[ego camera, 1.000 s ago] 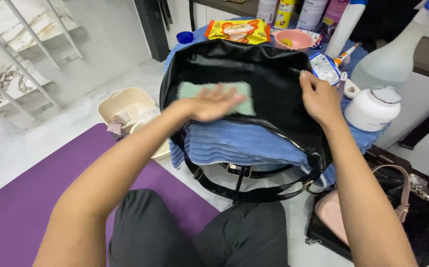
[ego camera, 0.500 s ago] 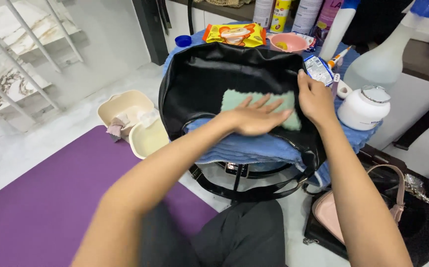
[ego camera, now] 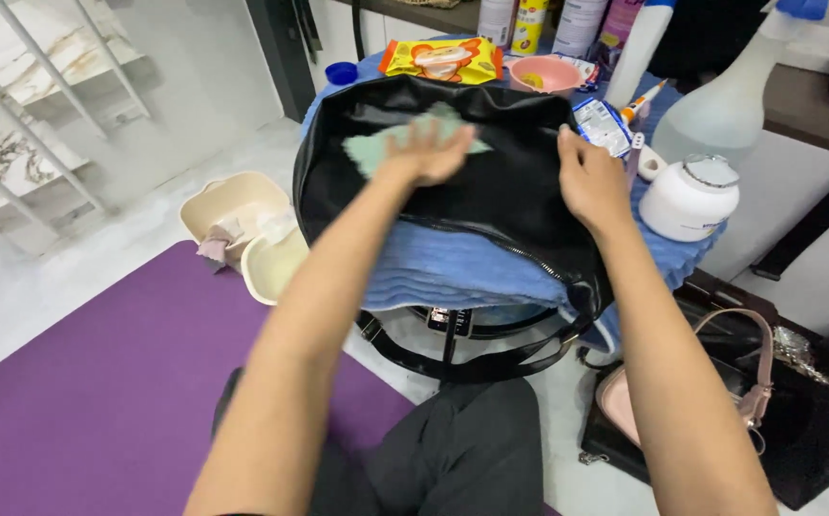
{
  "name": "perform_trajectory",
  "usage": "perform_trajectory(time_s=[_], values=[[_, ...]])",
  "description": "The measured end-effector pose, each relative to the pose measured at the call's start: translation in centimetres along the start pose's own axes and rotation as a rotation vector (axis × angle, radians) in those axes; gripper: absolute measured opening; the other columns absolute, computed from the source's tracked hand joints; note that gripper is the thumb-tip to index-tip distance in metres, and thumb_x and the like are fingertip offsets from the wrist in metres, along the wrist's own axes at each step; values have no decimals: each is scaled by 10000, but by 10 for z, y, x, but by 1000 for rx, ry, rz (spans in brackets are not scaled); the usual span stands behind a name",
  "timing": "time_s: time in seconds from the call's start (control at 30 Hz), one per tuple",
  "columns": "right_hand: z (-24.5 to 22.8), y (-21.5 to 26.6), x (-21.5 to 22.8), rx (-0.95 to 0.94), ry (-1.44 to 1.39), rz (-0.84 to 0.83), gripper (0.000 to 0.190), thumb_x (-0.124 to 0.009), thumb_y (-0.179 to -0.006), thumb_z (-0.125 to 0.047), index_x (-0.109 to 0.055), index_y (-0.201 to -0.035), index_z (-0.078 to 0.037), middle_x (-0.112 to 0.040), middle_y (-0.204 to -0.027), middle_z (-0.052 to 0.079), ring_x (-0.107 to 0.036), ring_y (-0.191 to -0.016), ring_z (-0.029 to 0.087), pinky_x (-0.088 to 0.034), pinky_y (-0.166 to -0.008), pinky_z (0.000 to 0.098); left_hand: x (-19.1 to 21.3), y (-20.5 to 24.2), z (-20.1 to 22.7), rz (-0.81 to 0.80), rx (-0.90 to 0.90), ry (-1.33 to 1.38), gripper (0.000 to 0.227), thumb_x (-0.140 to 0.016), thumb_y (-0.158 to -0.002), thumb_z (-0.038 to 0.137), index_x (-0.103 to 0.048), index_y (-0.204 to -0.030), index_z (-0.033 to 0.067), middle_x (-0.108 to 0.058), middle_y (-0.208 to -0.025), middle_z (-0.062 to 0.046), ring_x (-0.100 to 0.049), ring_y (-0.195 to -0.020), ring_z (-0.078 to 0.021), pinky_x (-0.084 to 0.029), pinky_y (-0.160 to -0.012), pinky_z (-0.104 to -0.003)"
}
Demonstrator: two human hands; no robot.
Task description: Cleaning a large black leather bag using a toothbrush, cleaning solution, and a cloth.
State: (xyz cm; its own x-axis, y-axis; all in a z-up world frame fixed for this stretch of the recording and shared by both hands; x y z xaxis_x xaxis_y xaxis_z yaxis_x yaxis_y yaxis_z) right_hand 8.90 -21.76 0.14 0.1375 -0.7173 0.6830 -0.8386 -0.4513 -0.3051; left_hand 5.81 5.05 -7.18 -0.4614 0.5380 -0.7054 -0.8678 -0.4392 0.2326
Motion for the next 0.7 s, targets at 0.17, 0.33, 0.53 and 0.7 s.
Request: perform_trajectory(time_s=[0.17,0.33,0.53,0.7], values=[[9,-7,-1,39,-24,39,586,-369,-1122,-530,-709,-1265,-75,-658,-1230,317,-499,-1293,518,-352,-1115,597,-76,54,-59,-402,-110,-2089,850,109,-937,692,-57,-1669,294,95,-1735,-63,174,-1565,-364,191,-1204,-655],[21,-15,-4,42,-36,44,495,-452,-1098,-528,-677,-1345,-163,-652,-1306,230,-511,-1313,448,-372,-1121,545,-94,179,-59,-723,-140,-2110,905,139,-924,659,-152,-1660,220,7,-1738,-85,101,-1583,-345,122,-1240,-620],[9,-6,0,39,8,21,480,-551,-1066,-440,-626,-1430,-136,-603,-1392,231,-504,-1340,422,-372,-1134,523,-46,177,3,-554,-37,-2130,875,153,-934,618,-163,-1657,239,-30,-1740,-85,63,-1589,-351,84,-1259,-603],[5,-4,2,82,21,63,461,-589,-1050,-384,-656,-1397,-88,-607,-1381,259,-519,-1317,457,-387,-1112,530,19,63,44,-31,-60,-2240,847,153,-951,706,-57,-1667,305,56,-1740,-7,104,-1583,-318,96,-1249,-600]])
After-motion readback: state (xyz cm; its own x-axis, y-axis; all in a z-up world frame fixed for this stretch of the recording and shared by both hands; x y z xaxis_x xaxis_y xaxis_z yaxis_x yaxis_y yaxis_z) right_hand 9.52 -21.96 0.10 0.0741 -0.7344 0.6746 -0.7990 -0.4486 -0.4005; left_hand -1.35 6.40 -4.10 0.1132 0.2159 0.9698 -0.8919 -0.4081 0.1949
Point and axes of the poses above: each hand's wrist, its own y-axis away from the middle knuckle, its own x-axis out of the back of the hand, z = x × y, the point moved 6 cm from there along -y, towards the middle knuckle
